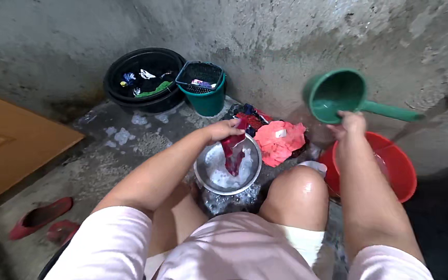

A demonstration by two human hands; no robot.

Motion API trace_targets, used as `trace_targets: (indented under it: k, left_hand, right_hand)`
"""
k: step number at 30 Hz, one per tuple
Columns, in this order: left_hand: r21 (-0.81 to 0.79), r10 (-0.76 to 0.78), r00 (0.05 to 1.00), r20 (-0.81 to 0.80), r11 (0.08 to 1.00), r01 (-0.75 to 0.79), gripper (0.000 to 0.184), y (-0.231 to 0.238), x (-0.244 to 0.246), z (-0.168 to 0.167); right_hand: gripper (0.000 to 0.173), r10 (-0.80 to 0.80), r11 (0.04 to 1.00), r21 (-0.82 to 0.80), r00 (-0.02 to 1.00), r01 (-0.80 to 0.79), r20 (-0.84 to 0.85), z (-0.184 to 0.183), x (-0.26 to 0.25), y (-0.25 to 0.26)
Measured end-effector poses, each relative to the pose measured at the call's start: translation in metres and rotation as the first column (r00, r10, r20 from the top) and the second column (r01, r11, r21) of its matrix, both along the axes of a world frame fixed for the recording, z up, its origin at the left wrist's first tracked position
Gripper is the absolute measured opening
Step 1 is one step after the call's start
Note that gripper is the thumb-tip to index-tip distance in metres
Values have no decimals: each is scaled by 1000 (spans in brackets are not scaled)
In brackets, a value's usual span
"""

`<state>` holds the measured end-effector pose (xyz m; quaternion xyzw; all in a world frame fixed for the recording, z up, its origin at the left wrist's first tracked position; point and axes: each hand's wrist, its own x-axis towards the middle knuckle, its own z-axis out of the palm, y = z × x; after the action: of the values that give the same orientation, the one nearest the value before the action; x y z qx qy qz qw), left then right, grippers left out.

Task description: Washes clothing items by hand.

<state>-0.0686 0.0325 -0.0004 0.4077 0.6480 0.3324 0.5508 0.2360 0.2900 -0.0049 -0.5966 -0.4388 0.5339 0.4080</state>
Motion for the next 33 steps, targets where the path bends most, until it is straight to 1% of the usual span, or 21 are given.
trace_targets:
  k: [1,2,4,6,7,8,9,10,12,14,16,18,20,21,22,23,24,26,28,31,33]
  left_hand:
    - [35,-17,999,32,999,16,52,-4,-2,11]
    - [79,-28,997,76,997,22,48,-10,-4,24]
    - [215,-10,977,211,976,-37,38,-21,-11,42]
    - [307,116,907,405,917,-254,43,-31,-18,36]
    - [284,221,862,456,882,-376,54,-32,-22,21]
    - [208,342,840,422,865,-456,66,-33,-23,1]
    - [124,414,857,305,876,-467,72,-36,-23,-27]
    - [37,394,908,146,914,-403,70,-41,-23,-62]
    - [-194,138,974,-180,966,-173,57,-47,-17,-129]
    - [-446,-257,885,-388,893,64,54,-50,7,-175]
    - [-550,-509,753,-416,800,237,54,-52,34,-197]
    - [-564,-563,722,-402,774,289,55,-54,50,-206]
    - [-539,-540,744,-393,791,289,57,-53,55,-204]
    - [-509,-512,761,-400,814,280,58,-51,55,-200]
    - [-464,-470,782,-410,845,264,59,-49,53,-193]
    - [-412,-421,805,-418,878,245,59,-46,50,-184]
    - [-353,-367,830,-421,909,222,58,-44,47,-171]
    - [-251,-274,880,-388,950,185,55,-37,37,-136]
    - [-179,-197,934,-297,973,148,49,-36,26,-93]
    - [-12,44,999,16,999,-44,36,-49,7,-52]
    - [60,255,907,335,955,-290,34,-56,0,-59]
  right_hand:
    - [54,-73,993,103,977,53,202,-6,34,7]
    - [52,-157,977,193,908,86,390,-13,66,10]
    - [49,-263,952,290,749,99,608,-36,125,13]
    - [46,-248,962,271,548,40,799,-69,170,15]
    - [50,-204,973,229,430,-7,880,-81,185,13]
    - [59,-151,984,174,314,-44,937,-93,197,12]
    - [69,-97,991,115,209,-73,973,-103,205,9]
    - [77,-51,994,63,126,-93,991,-114,211,7]
    - [84,24,995,-18,62,-97,998,-136,217,3]
    - [85,109,994,-106,132,-28,985,-151,215,-4]
    - [86,160,980,-186,286,69,945,-162,212,-5]
    - [83,159,963,-239,459,122,874,-171,215,0]
    - [72,1,953,-218,714,212,700,-191,222,9]
    - [67,-146,933,-210,838,294,525,-199,219,10]
    - [62,-325,895,-223,907,386,267,-198,211,7]
    - [57,-470,853,-257,883,454,-1,-190,198,0]
    - [55,-564,817,-287,795,500,-221,-181,184,-6]
    - [54,-610,786,-289,614,546,-501,-158,157,-17]
    - [54,-618,763,-280,529,583,-582,-131,128,-23]
    - [52,-608,778,-268,575,568,-548,-88,87,-35]
    - [44,-541,830,-242,619,503,-569,-60,59,-47]
